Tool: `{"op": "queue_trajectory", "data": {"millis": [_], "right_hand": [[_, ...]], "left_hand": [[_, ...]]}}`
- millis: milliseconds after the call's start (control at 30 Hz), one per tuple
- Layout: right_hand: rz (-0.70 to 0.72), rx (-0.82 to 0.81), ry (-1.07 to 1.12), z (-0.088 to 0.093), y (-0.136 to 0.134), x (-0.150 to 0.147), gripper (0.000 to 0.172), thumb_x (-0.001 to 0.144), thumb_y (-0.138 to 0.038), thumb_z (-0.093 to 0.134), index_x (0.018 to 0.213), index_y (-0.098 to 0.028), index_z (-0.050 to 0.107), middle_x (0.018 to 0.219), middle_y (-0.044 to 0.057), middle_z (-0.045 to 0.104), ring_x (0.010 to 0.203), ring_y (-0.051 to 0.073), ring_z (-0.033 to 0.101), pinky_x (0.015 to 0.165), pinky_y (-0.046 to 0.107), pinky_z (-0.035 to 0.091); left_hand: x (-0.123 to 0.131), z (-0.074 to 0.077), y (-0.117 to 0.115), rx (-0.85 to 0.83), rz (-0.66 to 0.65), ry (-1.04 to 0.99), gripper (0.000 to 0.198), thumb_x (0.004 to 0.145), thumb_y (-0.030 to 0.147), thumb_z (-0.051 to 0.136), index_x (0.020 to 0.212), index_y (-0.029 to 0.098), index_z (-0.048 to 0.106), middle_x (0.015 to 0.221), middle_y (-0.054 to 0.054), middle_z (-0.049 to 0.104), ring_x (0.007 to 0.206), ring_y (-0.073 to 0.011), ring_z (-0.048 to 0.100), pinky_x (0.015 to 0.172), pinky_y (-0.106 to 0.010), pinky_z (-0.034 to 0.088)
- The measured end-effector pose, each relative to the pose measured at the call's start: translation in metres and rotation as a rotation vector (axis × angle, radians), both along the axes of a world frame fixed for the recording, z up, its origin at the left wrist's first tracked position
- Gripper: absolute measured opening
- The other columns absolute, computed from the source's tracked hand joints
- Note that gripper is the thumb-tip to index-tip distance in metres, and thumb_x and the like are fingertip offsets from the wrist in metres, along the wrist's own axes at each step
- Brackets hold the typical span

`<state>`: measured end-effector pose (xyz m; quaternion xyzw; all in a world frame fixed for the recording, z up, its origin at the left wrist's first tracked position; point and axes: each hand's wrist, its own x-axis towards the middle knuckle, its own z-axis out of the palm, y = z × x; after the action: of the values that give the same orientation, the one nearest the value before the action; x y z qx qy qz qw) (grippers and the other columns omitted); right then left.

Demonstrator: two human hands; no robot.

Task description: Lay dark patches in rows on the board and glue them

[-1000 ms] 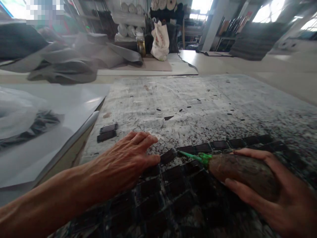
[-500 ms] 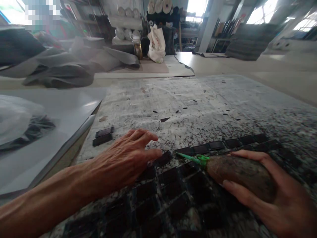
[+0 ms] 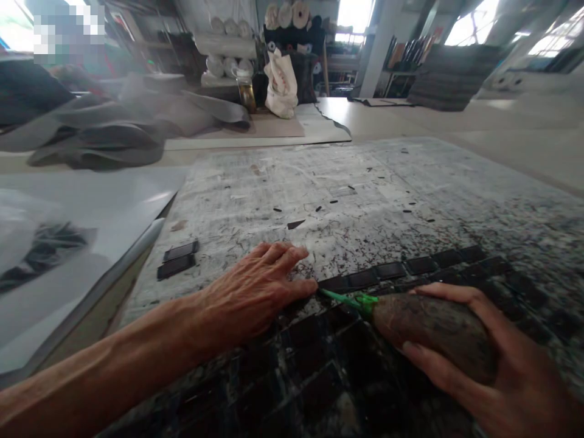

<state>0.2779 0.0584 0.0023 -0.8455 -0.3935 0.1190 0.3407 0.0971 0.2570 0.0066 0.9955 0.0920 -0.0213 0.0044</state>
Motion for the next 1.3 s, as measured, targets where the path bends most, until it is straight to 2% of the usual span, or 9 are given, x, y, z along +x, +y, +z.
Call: {"op": "queue_trajectory", "data": {"millis": [133, 267, 433, 633, 733, 867, 967, 1300], "right_hand": [[-0.004, 0.034, -0.021, -0.004, -0.002, 0.002, 0.031, 0.076, -0.048, 0.056, 0.102, -0.031, 0.051, 0.091, -0.006, 0.066, 0.073, 0.011, 0.062, 0.066, 0.017, 0.049], [-0.011, 0.036, -0.005, -0.009, -0.005, 0.008, 0.036, 0.073, -0.050, 0.058, 0.102, -0.030, 0.052, 0.096, -0.003, 0.065, 0.078, 0.015, 0.063, 0.072, 0.024, 0.050], [-0.024, 0.019, 0.021, -0.008, -0.007, 0.014, 0.042, 0.068, -0.058, 0.061, 0.101, -0.033, 0.053, 0.094, -0.004, 0.067, 0.079, 0.020, 0.064, 0.071, 0.030, 0.052], [-0.054, -0.006, 0.038, -0.006, -0.011, 0.018, 0.046, 0.068, -0.062, 0.061, 0.103, -0.033, 0.052, 0.095, -0.003, 0.066, 0.082, 0.022, 0.063, 0.072, 0.032, 0.052], [-0.064, -0.013, 0.023, -0.006, -0.012, 0.017, 0.045, 0.069, -0.060, 0.061, 0.103, -0.033, 0.052, 0.094, -0.003, 0.066, 0.080, 0.019, 0.062, 0.073, 0.030, 0.050], [-0.060, 0.014, 0.004, -0.004, -0.011, 0.016, 0.038, 0.074, -0.054, 0.059, 0.103, -0.031, 0.052, 0.089, -0.005, 0.066, 0.074, 0.015, 0.063, 0.067, 0.024, 0.050], [-0.065, 0.028, 0.026, -0.002, -0.011, 0.016, 0.039, 0.073, -0.054, 0.060, 0.102, -0.029, 0.052, 0.087, -0.004, 0.067, 0.073, 0.016, 0.063, 0.067, 0.023, 0.051], [-0.109, 0.033, 0.076, -0.001, -0.016, 0.020, 0.042, 0.069, -0.056, 0.061, 0.101, -0.030, 0.052, 0.089, -0.003, 0.068, 0.077, 0.018, 0.064, 0.065, 0.024, 0.052]], "left_hand": [[-0.001, -0.003, 0.002, -0.011, -0.020, -0.003, 0.049, 0.084, 0.010, 0.046, 0.125, 0.037, 0.049, 0.141, -0.008, 0.033, 0.122, -0.0304, 0.040, 0.094, -0.047, 0.039], [0.000, -0.001, 0.003, -0.019, -0.042, 0.005, 0.048, 0.083, 0.009, 0.047, 0.123, 0.035, 0.051, 0.143, -0.010, 0.032, 0.121, -0.0303, 0.041, 0.094, -0.047, 0.040], [0.002, 0.001, 0.004, -0.006, -0.036, -0.002, 0.047, 0.083, 0.008, 0.047, 0.121, 0.035, 0.054, 0.143, -0.012, 0.033, 0.119, -0.0325, 0.042, 0.092, -0.049, 0.041], [0.002, 0.001, 0.005, 0.013, -0.049, -0.010, 0.050, 0.081, 0.006, 0.048, 0.120, 0.037, 0.053, 0.143, -0.009, 0.032, 0.120, -0.0306, 0.042, 0.093, -0.047, 0.042], [0.003, 0.010, 0.002, 0.015, -0.050, -0.026, 0.050, 0.080, 0.002, 0.047, 0.117, 0.034, 0.056, 0.141, -0.007, 0.037, 0.122, -0.0284, 0.042, 0.095, -0.045, 0.041], [0.003, 0.028, -0.006, 0.011, -0.073, -0.074, 0.044, 0.083, 0.001, 0.042, 0.113, 0.029, 0.059, 0.136, -0.004, 0.047, 0.122, -0.0234, 0.044, 0.098, -0.038, 0.040], [0.003, 0.037, -0.010, 0.028, -0.053, -0.093, 0.044, 0.080, 0.000, 0.048, 0.111, 0.029, 0.060, 0.132, -0.001, 0.052, 0.120, -0.0216, 0.047, 0.097, -0.035, 0.040], [0.005, 0.041, -0.011, 0.034, -0.069, -0.082, 0.039, 0.080, 0.001, 0.047, 0.105, 0.027, 0.063, 0.130, -0.005, 0.054, 0.117, -0.0236, 0.049, 0.097, -0.039, 0.044]]}}
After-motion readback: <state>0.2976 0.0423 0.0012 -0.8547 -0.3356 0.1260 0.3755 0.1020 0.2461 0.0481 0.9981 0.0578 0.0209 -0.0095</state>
